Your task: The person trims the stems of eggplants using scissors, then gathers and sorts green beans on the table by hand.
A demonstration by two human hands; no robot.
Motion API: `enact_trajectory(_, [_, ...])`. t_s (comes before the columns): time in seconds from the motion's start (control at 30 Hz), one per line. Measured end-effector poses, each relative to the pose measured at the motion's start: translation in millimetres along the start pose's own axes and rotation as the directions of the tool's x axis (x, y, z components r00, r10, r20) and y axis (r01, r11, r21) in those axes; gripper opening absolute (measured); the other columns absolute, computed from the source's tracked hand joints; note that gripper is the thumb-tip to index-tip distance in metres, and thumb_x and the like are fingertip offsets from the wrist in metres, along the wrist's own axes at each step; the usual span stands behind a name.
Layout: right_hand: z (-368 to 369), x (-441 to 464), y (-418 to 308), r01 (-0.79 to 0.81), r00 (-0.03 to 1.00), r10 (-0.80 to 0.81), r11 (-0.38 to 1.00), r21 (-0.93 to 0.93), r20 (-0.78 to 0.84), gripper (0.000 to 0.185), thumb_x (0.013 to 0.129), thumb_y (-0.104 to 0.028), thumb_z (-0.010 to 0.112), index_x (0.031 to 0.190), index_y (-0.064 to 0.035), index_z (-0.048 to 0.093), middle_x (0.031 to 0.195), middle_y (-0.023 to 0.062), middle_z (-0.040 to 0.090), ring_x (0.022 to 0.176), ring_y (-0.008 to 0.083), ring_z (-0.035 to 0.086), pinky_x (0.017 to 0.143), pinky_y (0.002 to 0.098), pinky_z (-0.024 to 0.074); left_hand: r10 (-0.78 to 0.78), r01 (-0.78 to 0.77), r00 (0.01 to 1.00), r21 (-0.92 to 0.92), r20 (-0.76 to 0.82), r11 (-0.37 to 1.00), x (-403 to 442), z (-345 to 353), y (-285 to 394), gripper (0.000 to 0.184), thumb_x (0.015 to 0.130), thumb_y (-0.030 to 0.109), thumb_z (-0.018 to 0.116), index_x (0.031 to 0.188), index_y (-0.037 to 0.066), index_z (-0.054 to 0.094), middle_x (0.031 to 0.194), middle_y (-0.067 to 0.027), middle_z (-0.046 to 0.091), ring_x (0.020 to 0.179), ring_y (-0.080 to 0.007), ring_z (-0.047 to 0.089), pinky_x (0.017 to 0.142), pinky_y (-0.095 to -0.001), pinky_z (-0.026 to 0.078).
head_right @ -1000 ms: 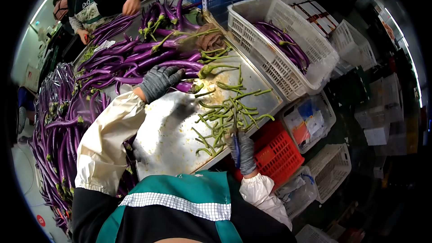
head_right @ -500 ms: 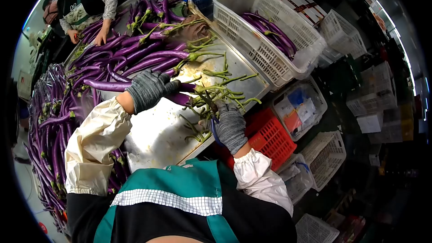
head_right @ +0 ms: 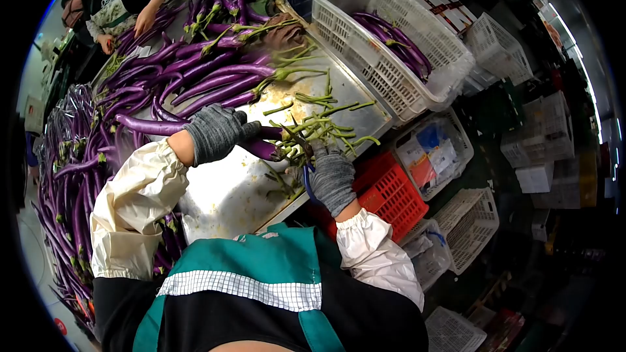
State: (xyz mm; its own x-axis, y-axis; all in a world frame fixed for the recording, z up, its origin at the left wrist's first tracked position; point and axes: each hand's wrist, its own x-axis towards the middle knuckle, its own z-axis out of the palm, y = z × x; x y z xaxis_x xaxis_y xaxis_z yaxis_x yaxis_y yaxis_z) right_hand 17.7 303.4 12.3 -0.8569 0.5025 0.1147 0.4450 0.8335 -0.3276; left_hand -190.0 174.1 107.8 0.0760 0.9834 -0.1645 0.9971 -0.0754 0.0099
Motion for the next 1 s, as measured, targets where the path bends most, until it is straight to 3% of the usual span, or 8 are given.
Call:
enact_trajectory(0.37, [19.8, 1.2, -3.3, -0.058, 0.988, 0.031, 0.982, 0.179, 0.153, 0.039, 0.075, -0.041, 0.059, 0.084, -0.003, 0.057, 0.059, 0.0181, 0.054, 0.059, 0.0331, 0.056, 0.053, 0.0413, 0.043, -0.05, 0.063, 0.967, -0.044, 0.249, 0.997, -2.0, 0.2, -19.9, 0.039, 0.063, 0.008, 0.055, 0.101, 0.017, 0.055, 0.078, -0.0082, 0.058, 0.072, -0.03, 0.058, 0.057, -0.04, 0.045])
enact_trajectory(0.43, [25.1, -0.5, 0.8, -0.076, 0.985, 0.039, 0.972, 0.223, 0.169, 0.039, 0.076, -0.039, 0.058, 0.081, -0.0004, 0.056, 0.06, 0.019, 0.053, 0.057, 0.0329, 0.055, 0.053, 0.0406, 0.0429, -0.041, 0.131, 0.96, -0.313, 0.278, 0.941, -6.1, 3.7, -33.7, 0.04, 0.064, 0.004, 0.056, 0.102, 0.015, 0.055, 0.085, -0.0097, 0.059, 0.076, -0.0313, 0.058, 0.062, -0.0391, 0.047])
enact_trajectory(0.47, [26.4, -2.4, 3.8, -0.055, 0.995, 0.017, 0.915, 0.4, 0.098, 0.035, 0.078, -0.037, 0.057, 0.08, -0.0012, 0.056, 0.058, 0.0151, 0.052, 0.052, 0.0286, 0.054, 0.048, 0.0379, 0.0415, 0.01, -0.014, 1.0, -0.565, -0.011, 0.825, -15.2, 10.9, -45.8, 0.025, 0.067, 0.004, 0.06, 0.091, 0.013, 0.059, 0.08, -0.0074, 0.059, 0.068, -0.021, 0.058, 0.058, -0.0331, 0.046])
enact_trajectory(0.5, [26.9, -3.5, 5.8, -0.018, 1.0, 0.007, 0.825, 0.565, 0.022, 0.032, 0.08, -0.034, 0.055, 0.078, -0.0021, 0.056, 0.055, 0.0113, 0.052, 0.047, 0.0243, 0.053, 0.044, 0.0351, 0.0402, -0.089, 0.081, 0.995, -0.795, 0.034, 0.601, -21.7, 9.6, -52.4, 0.031, 0.067, 0.005, 0.062, 0.097, 0.009, 0.057, 0.084, -0.0073, 0.06, 0.073, -0.0191, 0.058, 0.063, -0.0321, 0.047])
enact_trajectory(0.53, [24.4, -6.6, 6.4, -0.276, 0.956, 0.105, 0.643, 0.714, 0.275, 0.024, 0.084, -0.028, 0.051, 0.084, -0.0045, 0.057, 0.052, 0.0025, 0.049, 0.042, 0.0126, 0.049, 0.037, 0.0255, 0.0368, -0.186, 0.133, 0.979, -0.943, 0.078, 0.304, -28.0, 4.9, -57.1, 0.038, 0.066, 0.005, 0.065, 0.103, 0.006, 0.055, 0.088, -0.0073, 0.06, 0.077, -0.0173, 0.058, 0.068, -0.031, 0.048])
enact_trajectory(0.63, [39.6, -16.1, 21.0, -0.51, 0.836, 0.048, -0.297, 0.807, 0.546, 0.018, 0.085, -0.019, 0.049, 0.097, -0.007, 0.056, 0.061, 0.0023, 0.056, 0.039, 0.0089, 0.047, 0.033, 0.0193, 0.0373, -0.307, -0.05, 0.951, -0.975, 0.019, -0.217, -49.0, 1.4, -68.2, 0.051, 0.065, 0.017, 0.071, 0.107, -0.001, 0.05, 0.086, -0.0108, 0.059, 0.074, -0.0194, 0.058, 0.067, -0.0296, 0.049])
enact_trajectory(0.8, [66.7, -21.8, 40.2, -0.572, 0.771, -0.113, -0.557, 0.603, 0.627, 0.027, 0.088, -0.022, 0.045, 0.101, 0.001, 0.051, 0.055, 0.0029, 0.051, 0.037, 0.0112, 0.048, 0.034, 0.0202, 0.0412, -0.542, -0.306, 0.84, -0.823, 0.003, -0.479, -67.5, 43.4, -86.4, 0.036, 0.078, 0.017, 0.058, 0.105, -0.006, 0.048, 0.084, -0.0101, 0.057, 0.072, -0.0178, 0.058, 0.058, -0.0247, 0.051])
enact_trajectory(1.0, [56.4, -15.9, 34.6, -0.582, 0.795, -0.004, -0.286, 0.761, 0.607, 0.034, 0.09, -0.03, 0.041, 0.095, 0.0013, 0.054, 0.051, -0.0022, 0.048, 0.035, 0.0068, 0.044, 0.031, 0.018, 0.0347, -0.568, -0.425, 0.822, -0.705, -0.04, -0.567, -75.2, 54.7, -88.1, 0.037, 0.08, 0.018, 0.056, 0.107, -0.006, 0.047, 0.085, -0.0167, 0.059, 0.07, -0.0199, 0.062, 0.058, -0.0256, 0.054])
